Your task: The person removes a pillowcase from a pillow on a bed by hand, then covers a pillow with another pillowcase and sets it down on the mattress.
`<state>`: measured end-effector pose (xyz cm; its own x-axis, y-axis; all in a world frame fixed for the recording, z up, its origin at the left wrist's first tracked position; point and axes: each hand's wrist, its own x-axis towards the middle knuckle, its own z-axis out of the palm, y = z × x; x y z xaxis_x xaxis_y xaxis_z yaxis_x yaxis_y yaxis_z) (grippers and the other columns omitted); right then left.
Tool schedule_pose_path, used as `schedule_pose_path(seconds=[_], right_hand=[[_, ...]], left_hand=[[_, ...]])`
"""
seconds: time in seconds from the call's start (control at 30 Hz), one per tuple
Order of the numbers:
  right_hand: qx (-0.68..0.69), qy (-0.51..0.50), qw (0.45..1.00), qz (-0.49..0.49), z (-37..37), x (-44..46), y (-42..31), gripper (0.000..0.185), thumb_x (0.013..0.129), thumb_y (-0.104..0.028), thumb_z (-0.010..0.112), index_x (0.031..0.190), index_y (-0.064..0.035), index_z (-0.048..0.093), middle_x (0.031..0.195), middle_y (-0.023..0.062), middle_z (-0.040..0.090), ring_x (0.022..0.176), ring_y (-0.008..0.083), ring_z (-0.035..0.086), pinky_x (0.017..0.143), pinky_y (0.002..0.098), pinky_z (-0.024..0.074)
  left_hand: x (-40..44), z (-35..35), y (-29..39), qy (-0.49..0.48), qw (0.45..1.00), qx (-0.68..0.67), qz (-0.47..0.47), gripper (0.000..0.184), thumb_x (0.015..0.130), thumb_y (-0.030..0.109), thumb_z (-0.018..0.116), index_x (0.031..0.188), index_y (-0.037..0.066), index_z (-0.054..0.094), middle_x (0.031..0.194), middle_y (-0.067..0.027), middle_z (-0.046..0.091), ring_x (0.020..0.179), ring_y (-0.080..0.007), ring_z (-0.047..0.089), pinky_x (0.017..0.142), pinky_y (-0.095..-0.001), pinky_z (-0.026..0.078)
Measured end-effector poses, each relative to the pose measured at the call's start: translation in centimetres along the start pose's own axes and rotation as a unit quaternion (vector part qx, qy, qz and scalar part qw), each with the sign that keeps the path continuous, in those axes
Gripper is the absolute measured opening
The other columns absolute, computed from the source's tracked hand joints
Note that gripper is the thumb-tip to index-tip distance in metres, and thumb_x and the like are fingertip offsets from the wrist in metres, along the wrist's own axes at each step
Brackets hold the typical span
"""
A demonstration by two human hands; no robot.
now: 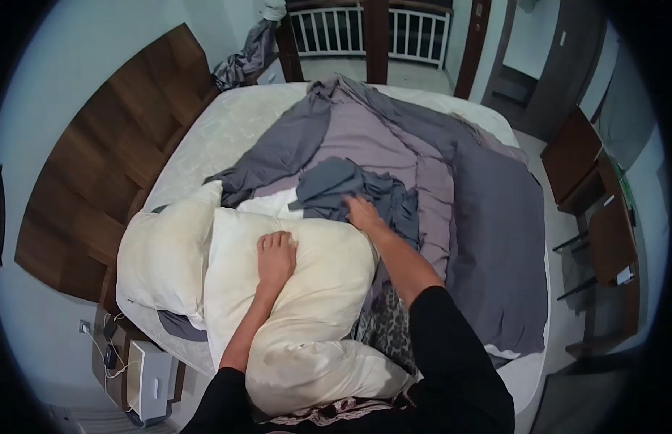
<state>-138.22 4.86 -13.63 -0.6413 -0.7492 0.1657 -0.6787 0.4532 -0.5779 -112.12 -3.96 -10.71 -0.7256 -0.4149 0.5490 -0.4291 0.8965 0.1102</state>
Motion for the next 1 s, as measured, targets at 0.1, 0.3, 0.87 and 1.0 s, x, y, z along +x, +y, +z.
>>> schedule_pose_path(seconds=[0.1,0.3,0.87,1.0], right_hand=[[0.013,-0.007,0.996,0.094,0.7,3.1,0.2,0.017,0.085,-0.016,0.065,0.094,-0.0029,0.072,0.100,0.0240,0.066,0.100,0.0395,0.062,0.090,0.0453,0.0474],[0.078,0.306,0.947,-0.054,-14.4,6.3,-2.5,0.021,0.091,-0.018,0.057,0.092,-0.0010,0.070,0.062,0.0139,0.064,0.058,0.0267,0.065,0.059,0.0387,0.0490],[0.352,0.441,0.782,-0.265,-45.0,1.2,-28.3,0.024,0.099,-0.028,0.053,0.105,-0.0075,0.063,0.089,0.0021,0.063,0.078,0.0116,0.057,0.067,0.0278,0.0476],[0.421,0.287,0.796,-0.326,-40.0,0.4,-30.1,0.020,0.099,-0.025,0.055,0.095,-0.0070,0.063,0.080,-0.0034,0.058,0.070,0.0053,0.051,0.061,0.0219,0.0402]], left_hand=[[1.1,0.0,-1.5,-0.048,0.996,-0.061,-0.034,0.017,0.089,0.019,0.055,0.095,0.005,0.061,0.097,-0.0103,0.061,0.098,-0.0271,0.055,0.093,-0.0429,0.036],[3.1,-1.5,-2.0,0.021,0.983,-0.155,-0.096,0.007,0.087,0.011,0.056,0.084,0.005,0.059,0.085,-0.0101,0.060,0.087,-0.0287,0.056,0.087,-0.0424,0.037],[12.5,-0.8,2.2,-0.080,0.922,-0.356,-0.128,0.019,0.085,0.019,0.065,0.094,0.003,0.063,0.094,-0.0122,0.067,0.085,-0.0266,0.064,0.075,-0.0382,0.050],[11.5,-8.0,12.1,-0.034,0.857,-0.515,0.012,0.033,0.083,0.030,0.072,0.096,0.001,0.063,0.091,-0.0142,0.066,0.087,-0.0228,0.064,0.077,-0.0357,0.050]])
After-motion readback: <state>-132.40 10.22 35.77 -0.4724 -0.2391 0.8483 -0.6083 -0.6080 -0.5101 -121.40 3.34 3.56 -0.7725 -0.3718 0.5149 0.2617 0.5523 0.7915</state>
